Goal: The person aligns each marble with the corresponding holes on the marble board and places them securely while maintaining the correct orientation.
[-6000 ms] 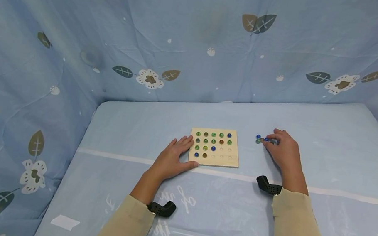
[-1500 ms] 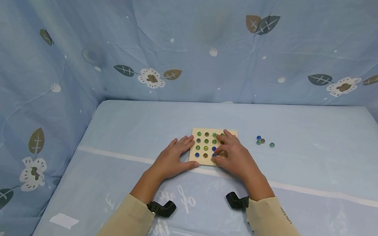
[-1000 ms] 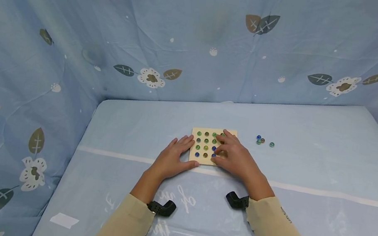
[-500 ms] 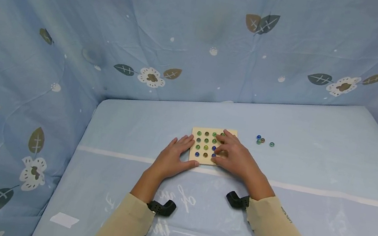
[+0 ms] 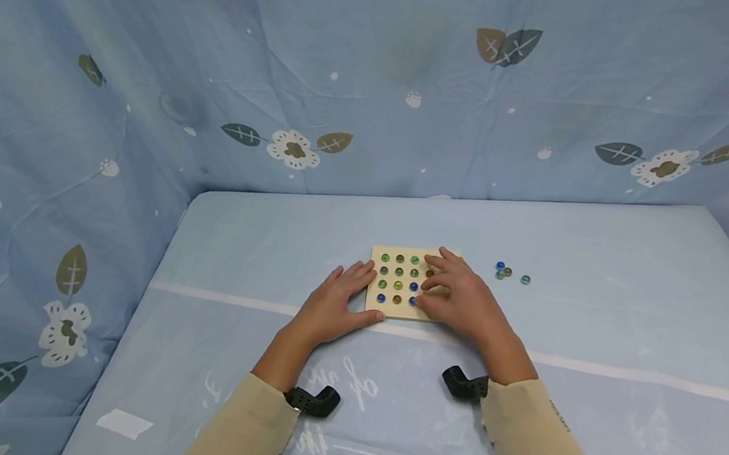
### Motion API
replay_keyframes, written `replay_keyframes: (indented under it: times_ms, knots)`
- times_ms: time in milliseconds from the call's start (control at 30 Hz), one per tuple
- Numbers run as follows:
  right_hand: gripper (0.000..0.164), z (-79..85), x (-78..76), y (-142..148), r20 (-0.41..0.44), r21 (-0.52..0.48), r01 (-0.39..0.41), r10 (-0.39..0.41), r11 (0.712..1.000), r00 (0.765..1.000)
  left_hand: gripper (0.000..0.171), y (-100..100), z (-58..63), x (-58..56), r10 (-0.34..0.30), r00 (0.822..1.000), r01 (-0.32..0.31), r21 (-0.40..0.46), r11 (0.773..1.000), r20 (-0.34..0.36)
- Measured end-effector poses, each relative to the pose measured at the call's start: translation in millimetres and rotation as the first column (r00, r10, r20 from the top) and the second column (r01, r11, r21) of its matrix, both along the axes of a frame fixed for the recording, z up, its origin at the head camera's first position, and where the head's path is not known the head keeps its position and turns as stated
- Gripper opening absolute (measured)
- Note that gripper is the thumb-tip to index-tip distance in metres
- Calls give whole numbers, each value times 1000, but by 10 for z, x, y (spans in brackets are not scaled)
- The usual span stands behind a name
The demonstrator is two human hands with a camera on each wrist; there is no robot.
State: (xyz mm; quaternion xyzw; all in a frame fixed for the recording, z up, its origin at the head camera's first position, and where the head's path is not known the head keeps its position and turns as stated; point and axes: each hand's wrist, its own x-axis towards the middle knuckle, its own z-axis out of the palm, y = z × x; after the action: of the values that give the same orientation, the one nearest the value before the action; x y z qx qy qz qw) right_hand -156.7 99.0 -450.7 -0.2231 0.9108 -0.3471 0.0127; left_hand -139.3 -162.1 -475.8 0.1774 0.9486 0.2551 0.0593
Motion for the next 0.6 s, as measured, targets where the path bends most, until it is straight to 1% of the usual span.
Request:
replay_keyframes:
  times_ms: [167, 400, 600]
  knots:
    - [20, 36, -25, 100, 25, -22, 73, -73, 997, 997, 86, 6, 5, 9, 9, 1000, -9, 4, 1000, 7]
    - [24, 79, -68, 306, 3, -42, 148, -148, 988, 989, 85, 2, 1, 2, -2, 1000, 3, 11, 1000, -14]
    - [27, 68, -112, 457, 4, -48, 248, -248, 968, 969, 85, 1, 12, 10, 3, 1000, -2, 9, 1000, -4]
